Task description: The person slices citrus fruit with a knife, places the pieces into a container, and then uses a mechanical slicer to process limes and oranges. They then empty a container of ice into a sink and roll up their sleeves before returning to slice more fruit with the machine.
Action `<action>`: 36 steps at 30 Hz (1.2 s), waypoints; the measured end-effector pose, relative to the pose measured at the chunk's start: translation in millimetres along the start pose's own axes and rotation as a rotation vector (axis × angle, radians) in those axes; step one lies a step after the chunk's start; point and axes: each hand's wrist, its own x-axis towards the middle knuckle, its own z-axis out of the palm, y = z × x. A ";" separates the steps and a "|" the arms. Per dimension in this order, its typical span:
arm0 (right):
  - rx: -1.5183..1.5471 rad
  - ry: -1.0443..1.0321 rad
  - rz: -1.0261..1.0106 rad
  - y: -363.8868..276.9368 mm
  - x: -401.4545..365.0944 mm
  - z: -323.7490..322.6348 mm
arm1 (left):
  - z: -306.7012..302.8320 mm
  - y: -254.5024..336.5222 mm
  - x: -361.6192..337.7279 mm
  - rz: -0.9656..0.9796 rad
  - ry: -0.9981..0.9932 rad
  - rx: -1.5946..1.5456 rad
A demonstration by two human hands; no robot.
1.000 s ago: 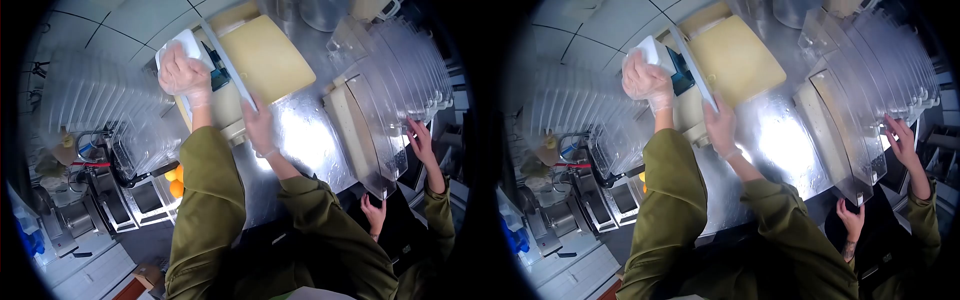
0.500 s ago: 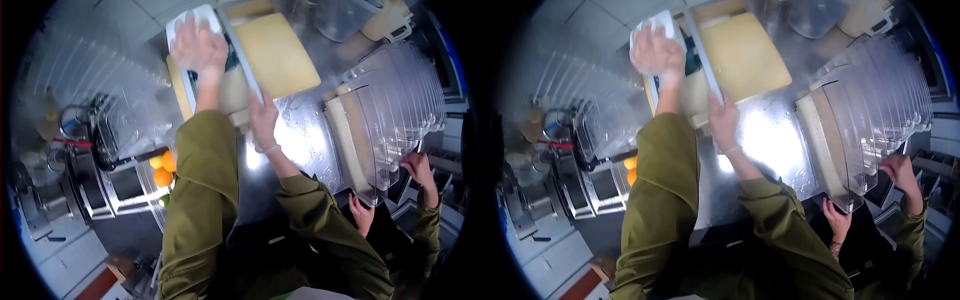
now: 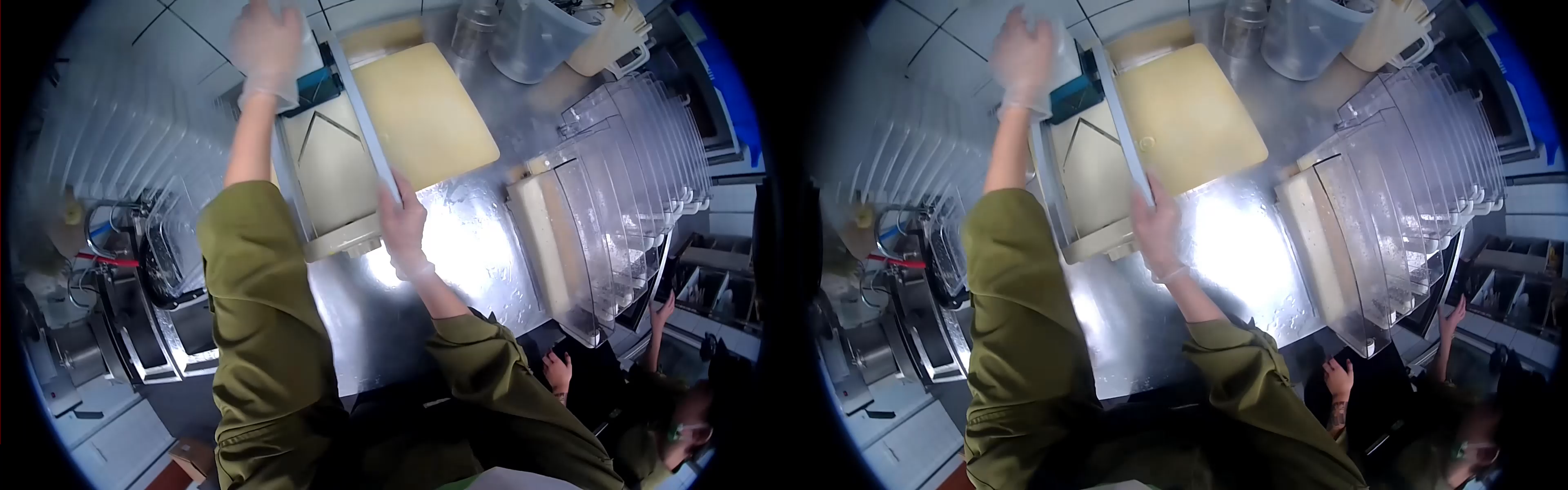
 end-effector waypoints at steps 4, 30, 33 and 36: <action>0.027 0.004 -0.051 2.5 -4.8 3.6 | 4.2 -33.5 23.0 -0.078 -0.706 0.077; -0.059 0.129 -0.210 17.6 2.0 6.3 | 40.8 -1.9 -54.6 0.270 0.402 0.308; -0.017 0.046 -0.064 12.7 -3.9 1.4 | 30.8 -6.2 -57.4 0.276 0.312 0.305; -0.051 0.087 -0.195 23.3 1.4 2.4 | 1.4 -9.2 -15.3 0.183 -0.036 0.235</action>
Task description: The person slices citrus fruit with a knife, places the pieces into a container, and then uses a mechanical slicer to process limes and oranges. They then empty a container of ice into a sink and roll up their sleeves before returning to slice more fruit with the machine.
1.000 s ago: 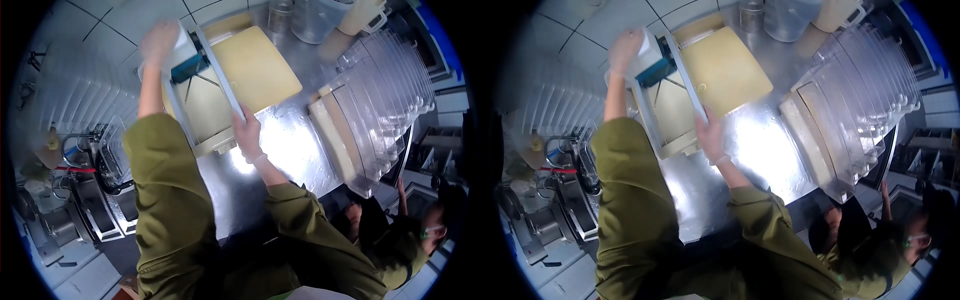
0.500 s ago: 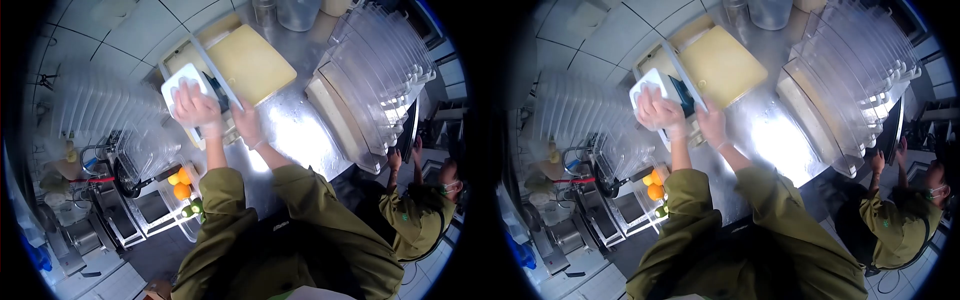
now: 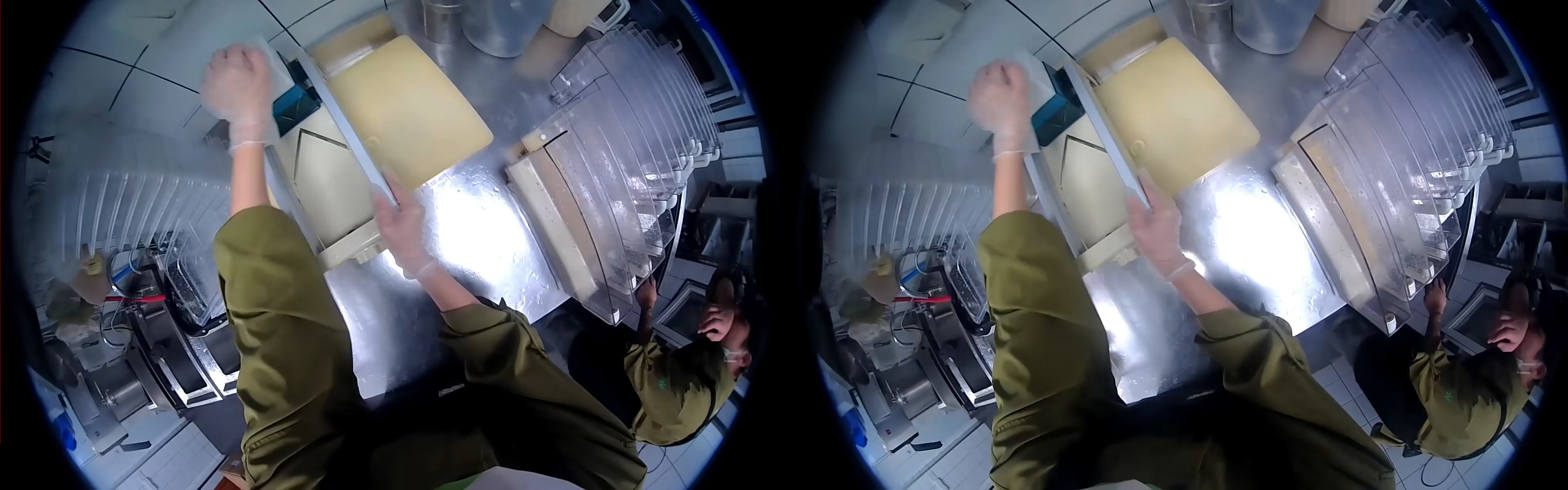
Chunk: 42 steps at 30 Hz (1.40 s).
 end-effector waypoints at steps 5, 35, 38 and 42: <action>0.087 -0.024 0.043 -0.7 -1.1 0.9 | 5.3 -34.3 14.3 -0.196 -0.577 -0.185; 0.000 0.008 0.089 -14.7 -4.2 2.9 | -39.2 33.4 -73.0 0.054 0.420 -0.124; 0.127 -0.034 0.172 -23.1 -2.3 -0.9 | -39.0 32.9 -76.7 0.033 0.394 -0.083; 0.132 -0.051 0.170 -22.7 -5.4 -2.4 | -15.4 20.4 -62.6 -0.006 0.340 0.102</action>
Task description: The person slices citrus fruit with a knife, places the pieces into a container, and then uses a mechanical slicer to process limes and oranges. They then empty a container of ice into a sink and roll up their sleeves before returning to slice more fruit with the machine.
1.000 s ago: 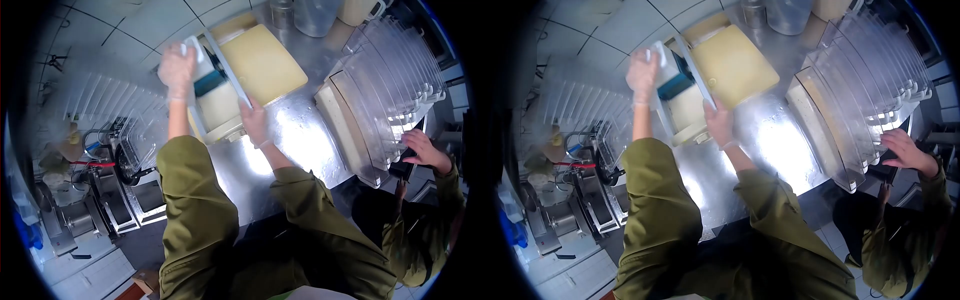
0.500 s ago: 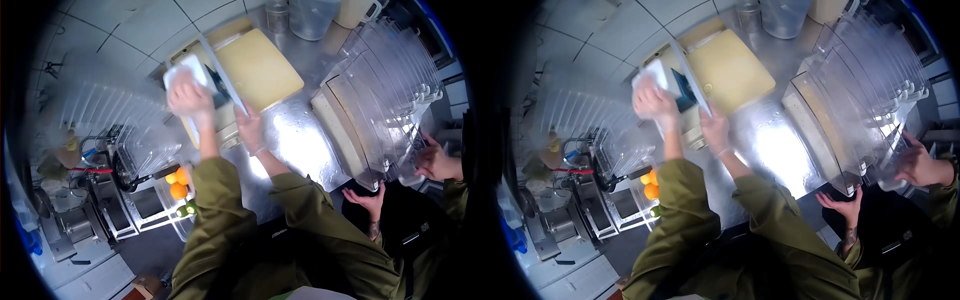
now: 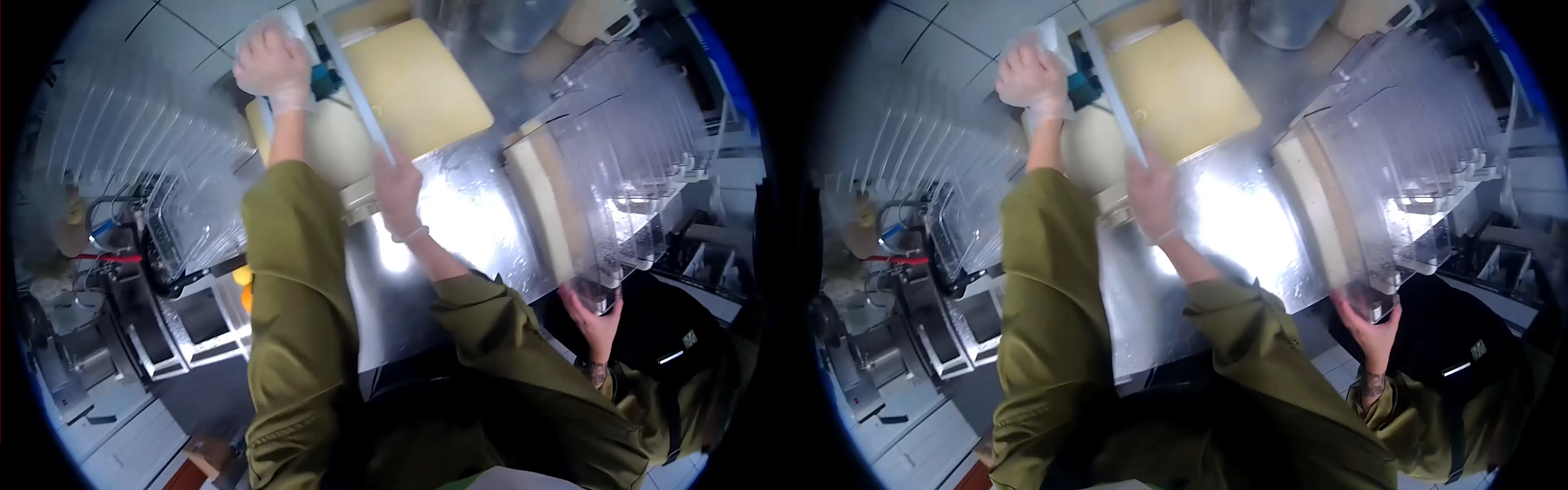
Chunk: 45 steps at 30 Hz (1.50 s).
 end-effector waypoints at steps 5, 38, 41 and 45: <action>-0.100 0.025 -0.125 13.0 9.2 1.3 | 49.4 -10.3 23.5 -0.038 -0.169 0.014; -0.102 0.041 -0.126 -0.7 2.2 3.2 | -45.1 23.7 4.0 0.031 0.046 -0.148; -0.122 0.048 -0.145 0.3 2.7 1.8 | -52.4 24.4 0.5 -0.012 0.033 -0.199; -0.141 0.045 -0.185 0.5 5.1 2.1 | -64.7 22.2 -15.3 -0.018 -0.037 -0.177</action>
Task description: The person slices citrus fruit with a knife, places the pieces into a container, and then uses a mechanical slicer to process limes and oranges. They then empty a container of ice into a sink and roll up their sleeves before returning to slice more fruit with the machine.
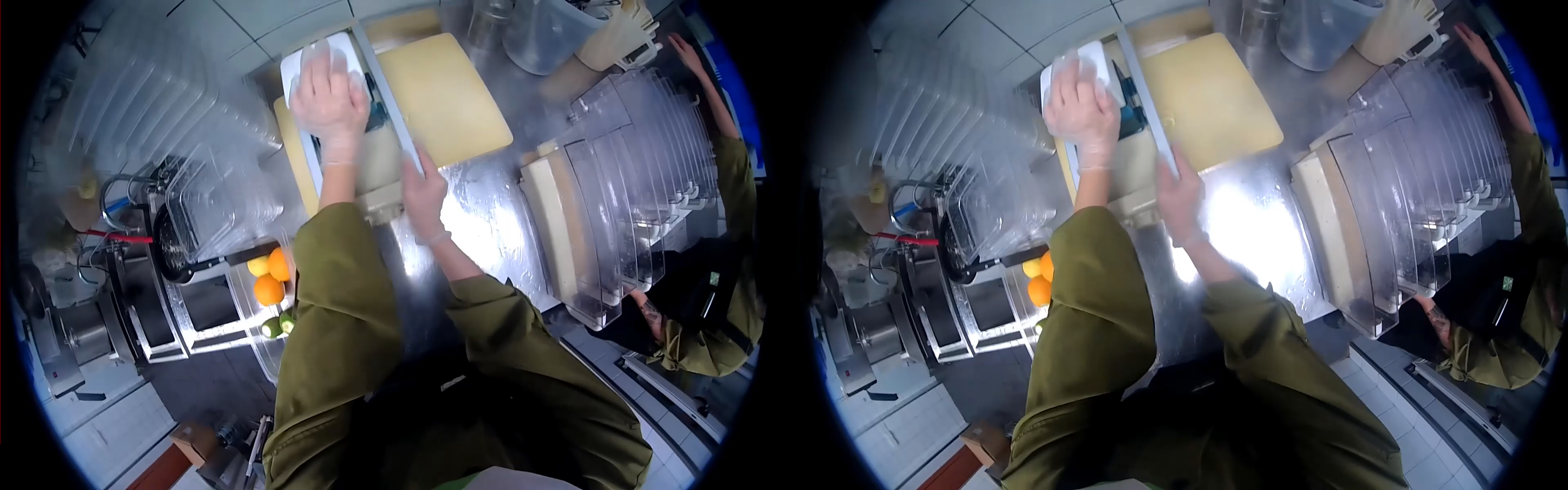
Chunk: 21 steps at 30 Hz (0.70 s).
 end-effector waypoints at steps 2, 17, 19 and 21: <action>-0.081 0.068 -0.125 23.0 2.0 3.3 | 12.2 -3.7 -5.6 0.030 -0.011 0.037; -0.010 -0.047 0.006 8.0 -0.3 -5.2 | 100.9 -68.2 61.3 -0.100 -0.372 0.101; -0.030 -0.052 0.007 4.3 -1.4 -5.5 | 96.4 -72.4 65.1 -0.261 -0.453 -0.062; -0.067 -0.052 0.018 1.6 -0.6 -8.7 | 82.5 -64.8 64.1 -0.220 -0.483 -0.091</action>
